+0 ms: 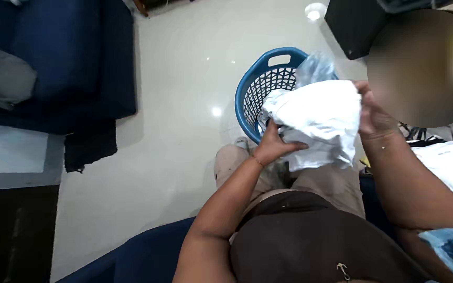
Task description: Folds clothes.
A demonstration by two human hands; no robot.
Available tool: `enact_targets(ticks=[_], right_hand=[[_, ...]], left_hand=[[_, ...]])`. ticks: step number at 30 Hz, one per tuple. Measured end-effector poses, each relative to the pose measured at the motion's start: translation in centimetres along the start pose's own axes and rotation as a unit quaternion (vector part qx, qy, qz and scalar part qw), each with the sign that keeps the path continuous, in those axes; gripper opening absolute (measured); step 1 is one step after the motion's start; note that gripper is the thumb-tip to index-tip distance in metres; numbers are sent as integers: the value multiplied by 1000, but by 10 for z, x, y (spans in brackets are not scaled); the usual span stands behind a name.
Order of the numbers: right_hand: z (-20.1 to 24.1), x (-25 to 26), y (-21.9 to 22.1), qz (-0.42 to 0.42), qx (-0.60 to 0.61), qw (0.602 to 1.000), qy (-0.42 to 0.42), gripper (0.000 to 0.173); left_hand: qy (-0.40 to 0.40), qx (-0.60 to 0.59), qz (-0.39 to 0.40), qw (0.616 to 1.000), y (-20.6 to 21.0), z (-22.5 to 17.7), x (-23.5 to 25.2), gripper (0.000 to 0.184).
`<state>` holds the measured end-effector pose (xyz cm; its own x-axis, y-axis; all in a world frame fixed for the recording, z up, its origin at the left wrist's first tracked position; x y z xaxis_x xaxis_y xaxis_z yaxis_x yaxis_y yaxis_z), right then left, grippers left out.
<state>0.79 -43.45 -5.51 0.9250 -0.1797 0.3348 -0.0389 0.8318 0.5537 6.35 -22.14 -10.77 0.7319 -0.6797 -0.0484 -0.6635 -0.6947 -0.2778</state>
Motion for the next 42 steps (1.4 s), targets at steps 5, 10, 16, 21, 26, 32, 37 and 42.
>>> enact_targets(ticks=[5, 10, 16, 21, 26, 32, 37, 42], right_hand=[[-40, -61, 9, -60, -165, 969, 172, 62], [-75, -99, -13, -51, -382, 879, 280, 47], [30, -86, -49, -151, -428, 888, 78, 22], [113, -65, -42, -229, -397, 889, -17, 21], [140, -69, -56, -299, -357, 885, -18, 12], [144, -85, -32, -259, -384, 886, -25, 14], [39, -95, -53, -169, -498, 823, 215, 27], [-64, -157, -99, 26, -553, 760, 341, 97]], left_hand=[[74, -8, -37, 996, 5, -43, 9, 29], [135, 17, -106, 985, -33, -67, 12, 19], [188, 281, -254, 906, -145, -134, -20, 17], [153, 467, -244, 836, -197, -153, -33, 37], [166, 547, -164, 804, -206, -161, -53, 51], [142, 503, -173, 835, -228, -145, -93, 34], [-144, 524, 9, 839, -202, -20, -113, 23], [-274, 505, 126, 809, -143, 100, -148, 39]])
Point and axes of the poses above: each hand's wrist, its own x-axis towards the middle knuckle, its own y-axis out of the palm, z = x × y, the point moved 8 cm from there along x, towards the middle knuckle, and after that the axes turned 13 degrees about x, right-handed, at the moved point
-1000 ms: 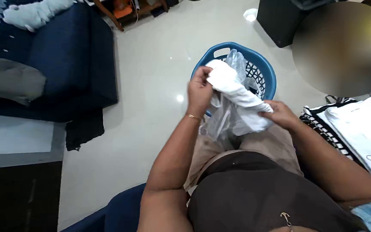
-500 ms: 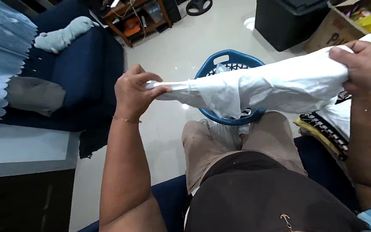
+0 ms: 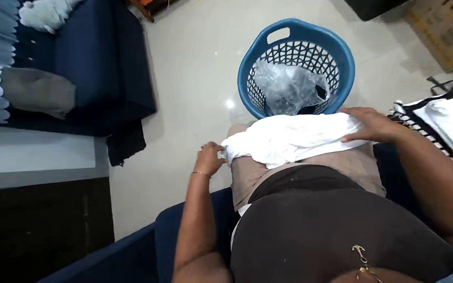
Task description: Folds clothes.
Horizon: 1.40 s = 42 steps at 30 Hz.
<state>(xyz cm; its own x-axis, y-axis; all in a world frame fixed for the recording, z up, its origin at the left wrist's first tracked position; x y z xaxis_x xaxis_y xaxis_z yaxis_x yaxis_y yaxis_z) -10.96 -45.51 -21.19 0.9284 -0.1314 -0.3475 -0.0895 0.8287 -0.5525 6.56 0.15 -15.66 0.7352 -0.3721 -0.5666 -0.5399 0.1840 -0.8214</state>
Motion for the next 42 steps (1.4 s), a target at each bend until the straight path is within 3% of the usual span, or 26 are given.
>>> enact_targets(ticks=[2, 5, 7, 9, 11, 13, 15, 17, 20, 23, 26, 29, 30, 32, 34, 36, 39, 42], right_hand=[[-23, -8, 3, -9, -19, 1000, -13, 111], [-39, -21, -12, -57, 2, 998, 17, 109], [-42, -27, -20, -85, 10, 995, 47, 96], [-37, -33, -26, -104, 9, 992, 73, 71], [-29, -37, -30, -115, -4, 990, 77, 40], [-28, -40, -36, -120, 0, 991, 63, 29], [-31, -46, -52, -154, 50, 986, 28, 29], [-33, -56, -66, -193, 133, 972, 10, 28], [-21, -63, -77, -220, 258, 941, 0, 22], [-8, -61, -87, -229, 335, 913, -41, 14], [-6, -62, -104, -268, 380, 882, -72, 4], [1, -64, -109, -290, 454, 841, -42, 15], [3, -64, -104, -284, 502, 817, -24, 18], [11, -60, -88, -262, 587, 766, -1, 23], [24, -55, -74, -242, 636, 733, 0, 26], [43, -51, -64, -218, 651, 727, -26, 28], [81, -42, -50, -165, 626, 758, -76, 29], [108, -29, -27, -102, 622, 772, -85, 22]], left_hand=[[8, -32, -22, 999, 15, -10, -3, 45], [45, -60, -93, 993, 15, -37, -9, 52], [104, -45, -107, 988, 17, -70, -8, 60], [162, 11, -64, 985, 34, -106, 0, 63], [197, 62, -14, 978, 53, -130, 10, 41], [203, 54, -15, 978, 49, -134, 18, 27], [204, -56, -63, 975, 17, -124, 22, 25], [190, -218, -149, 946, -32, -102, 23, 23], [166, -429, -266, 847, -122, -69, 11, 20], [204, -496, -365, 761, -208, -57, -16, 16], [203, -511, -428, 717, -271, -53, -34, 18], [178, -529, -471, 683, -302, -58, -30, 11], [174, -510, -477, 694, -303, -64, -24, 13], [192, -447, -424, 764, -285, -92, -4, 39], [215, -365, -333, 842, -239, -137, 15, 60], [254, -290, -272, 882, -179, -188, 17, 71], [363, -231, -213, 877, -98, -257, -10, 73], [430, -223, -245, 840, -60, -293, -31, 72]])
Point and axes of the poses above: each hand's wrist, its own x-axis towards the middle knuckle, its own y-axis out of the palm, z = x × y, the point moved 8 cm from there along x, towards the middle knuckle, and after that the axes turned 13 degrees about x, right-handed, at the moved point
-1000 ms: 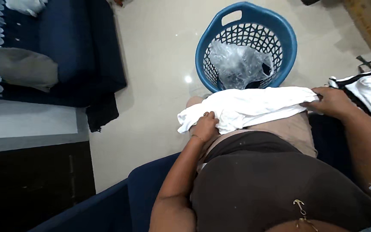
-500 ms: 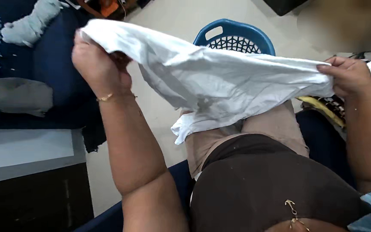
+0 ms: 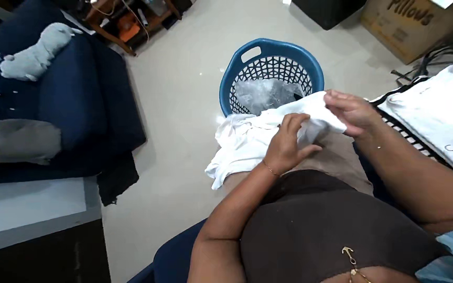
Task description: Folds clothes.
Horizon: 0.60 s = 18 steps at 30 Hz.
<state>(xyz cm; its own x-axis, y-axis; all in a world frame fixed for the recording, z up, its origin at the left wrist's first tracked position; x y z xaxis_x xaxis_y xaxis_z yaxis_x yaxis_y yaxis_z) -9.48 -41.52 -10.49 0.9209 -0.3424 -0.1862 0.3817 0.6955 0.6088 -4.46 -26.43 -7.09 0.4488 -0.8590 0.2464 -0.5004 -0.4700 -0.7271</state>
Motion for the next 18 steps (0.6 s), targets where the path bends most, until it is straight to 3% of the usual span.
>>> enact_targets(ticks=[4, 8, 13, 15, 18], right_hand=[[-18, 6, 23, 18, 43, 999, 14, 20], [-35, 5, 29, 54, 73, 996, 26, 22], [-46, -3, 28, 49, 83, 995, 2, 32], [-45, -8, 34, 52, 51, 997, -14, 37], [-46, -10, 39, 66, 29, 997, -25, 42]], left_hand=[[-4, 21, -137, 990, -13, 5, -7, 70], [-11, 41, -187, 981, -18, 14, -16, 47], [10, 48, -216, 975, -9, 8, -27, 65], [-4, 64, -223, 973, -9, 10, -27, 55], [-29, 74, -223, 972, -9, 16, -26, 22]])
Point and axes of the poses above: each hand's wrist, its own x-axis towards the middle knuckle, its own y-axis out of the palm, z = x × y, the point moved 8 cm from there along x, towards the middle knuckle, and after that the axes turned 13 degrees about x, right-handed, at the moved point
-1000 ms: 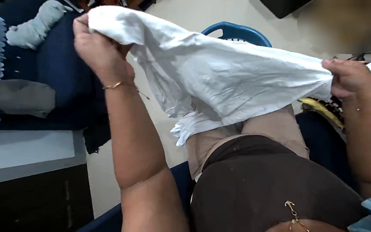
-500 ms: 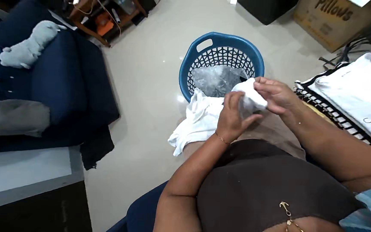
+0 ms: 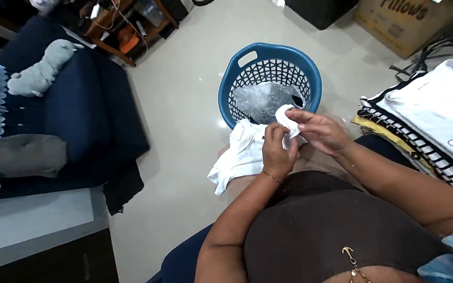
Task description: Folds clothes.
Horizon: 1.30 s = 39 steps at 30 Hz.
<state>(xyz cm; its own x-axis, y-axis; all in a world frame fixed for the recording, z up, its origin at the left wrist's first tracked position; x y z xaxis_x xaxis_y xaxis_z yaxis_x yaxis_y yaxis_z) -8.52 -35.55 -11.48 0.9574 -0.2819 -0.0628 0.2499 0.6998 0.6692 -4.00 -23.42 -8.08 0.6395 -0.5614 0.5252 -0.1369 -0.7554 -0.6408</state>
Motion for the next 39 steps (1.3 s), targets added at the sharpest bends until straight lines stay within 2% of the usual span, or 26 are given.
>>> enact_targets(ticks=[1, 3, 6, 8, 10, 11, 12, 15, 16, 18, 21, 22, 24, 25, 26, 27, 28, 30, 31, 34, 36, 38, 39], right_hand=[[-2, -1, -1, 2, -4, 1000, 1, 44], [-6, -1, -7, -2, -19, 1000, 0, 49], [-10, -2, -18, -8, -63, 998, 0, 64], [-13, -1, -21, -1, -88, 996, 3, 78], [-16, 0, -19, -2, -108, 994, 14, 84], [-16, 0, -18, -5, -119, 993, 15, 81], [-16, 1, -19, -12, -135, 991, 6, 70], [-10, 6, -35, -68, -196, 978, -26, 25], [-8, 7, -44, -93, -203, 975, -25, 16], [-2, 9, -56, -126, -203, 971, -10, 14], [7, 12, -60, -147, -189, 971, -1, 15], [8, 12, -58, -148, -182, 972, 10, 16], [8, 13, -44, -134, -158, 977, 42, 17], [7, 12, -33, -119, -148, 980, 57, 18], [7, 11, -20, -99, -138, 983, 70, 18], [8, 9, -6, -75, -128, 986, 79, 17], [10, 7, 9, -50, -121, 988, 84, 16], [22, 1, 36, 3, -110, 991, 80, 16], [32, -4, 48, 31, -101, 992, 66, 16], [78, -21, 69, 106, -76, 991, -23, 18], [117, -33, 69, 121, -101, 982, -100, 19], [153, -40, 56, 89, -129, 971, -178, 22], [167, -41, 44, 48, -147, 964, -217, 24]], left_hand=[[-22, -7, 9, 1000, 1, 3, -1, 14], [-120, -71, 66, 988, 4, 18, -5, 12], [-298, -234, 134, 916, 12, 44, -14, 12], [-344, -332, 141, 867, 15, 49, -16, 9], [-339, -362, 153, 855, 14, 47, -13, 10], [-329, -361, 162, 858, 13, 46, -11, 10], [-319, -357, 170, 861, 12, 45, -9, 10], [-310, -369, 177, 858, 3, 46, -1, 13], [-309, -379, 175, 855, -1, 48, 2, 13], [-302, -388, 162, 856, -10, 54, 8, 16], [-267, -341, 142, 890, -25, 65, 19, 12], [-243, -288, 151, 914, -29, 65, 23, 22], [-180, -126, 199, 955, -30, 59, 30, 64], [-155, -54, 228, 960, -25, 54, 31, 80], [-135, -1, 253, 958, -17, 48, 30, 89], [-123, 34, 275, 953, -8, 42, 30, 88], [-119, 53, 287, 949, -1, 36, 29, 78], [-131, 85, 282, 946, 7, 31, 30, 44], [-137, 104, 266, 949, 8, 32, 32, 33], [-171, 152, 223, 947, 6, 62, 34, 29], [-195, 162, 190, 948, 1, 90, 34, 30], [-222, 158, 160, 949, -10, 109, 38, 28], [-249, 141, 157, 945, -16, 117, 40, 28]])
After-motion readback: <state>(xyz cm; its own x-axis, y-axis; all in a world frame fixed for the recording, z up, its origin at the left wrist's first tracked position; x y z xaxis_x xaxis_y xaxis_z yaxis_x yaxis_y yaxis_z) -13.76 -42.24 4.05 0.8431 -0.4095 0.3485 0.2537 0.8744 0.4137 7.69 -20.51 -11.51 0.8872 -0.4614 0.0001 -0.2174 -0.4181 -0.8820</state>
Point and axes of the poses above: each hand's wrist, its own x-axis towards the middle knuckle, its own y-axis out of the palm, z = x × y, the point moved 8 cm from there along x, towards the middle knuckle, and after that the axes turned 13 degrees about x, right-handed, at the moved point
